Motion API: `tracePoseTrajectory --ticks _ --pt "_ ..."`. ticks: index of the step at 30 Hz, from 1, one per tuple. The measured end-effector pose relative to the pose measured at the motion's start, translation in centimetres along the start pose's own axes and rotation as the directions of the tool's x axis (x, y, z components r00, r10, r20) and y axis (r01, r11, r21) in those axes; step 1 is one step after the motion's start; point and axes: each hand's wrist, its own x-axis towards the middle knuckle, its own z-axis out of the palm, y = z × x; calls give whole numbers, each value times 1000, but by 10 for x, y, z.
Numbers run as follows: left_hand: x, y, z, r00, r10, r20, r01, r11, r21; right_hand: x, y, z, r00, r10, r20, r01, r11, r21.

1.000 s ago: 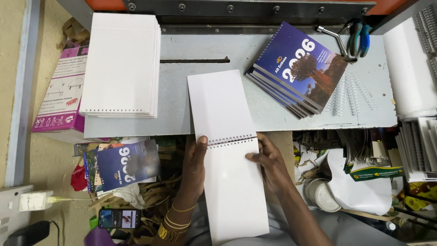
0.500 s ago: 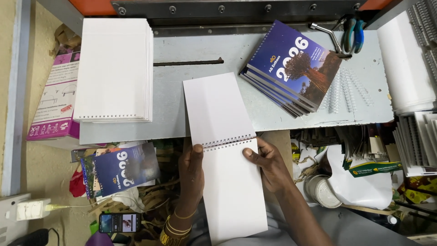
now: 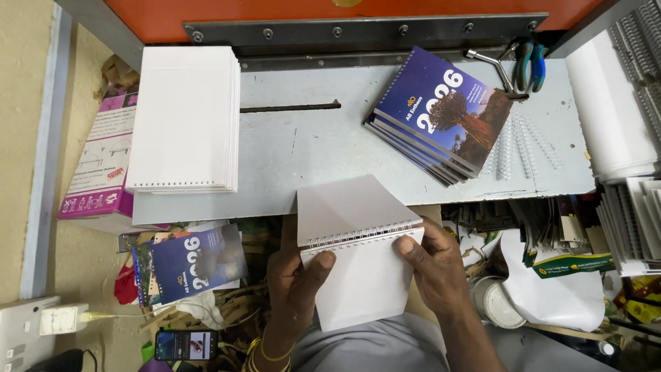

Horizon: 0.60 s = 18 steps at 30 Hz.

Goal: Inspecting and aligning calendar pages and covers at a print shop workstation to prepare for binding.

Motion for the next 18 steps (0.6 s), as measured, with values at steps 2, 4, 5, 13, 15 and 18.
tracePoseTrajectory --ticks 2,4,5,13,15,18 --pt "0 4 0 1000 5 -10 -5 1000 14 -7 -23 13 995 -99 -17 94 973 -211" --pt "0 7 2 1000 5 -19 -5 1000 27 -14 -42 28 980 -196 -20 170 893 -416" --pt "0 8 4 1000 12 -26 -12 1000 7 -17 -50 36 885 -465 -24 357 712 -605" --pt "2 34 13 981 162 110 -174 979 103 -30 -94 49 711 -581 396 607 223 -763" --pt "-2 31 9 978 118 173 -147 974 171 -34 -100 47 768 -535 352 564 306 -767" --pt "-6 29 8 975 173 136 -209 924 321 -32 -95 44 699 -546 460 627 159 -763"
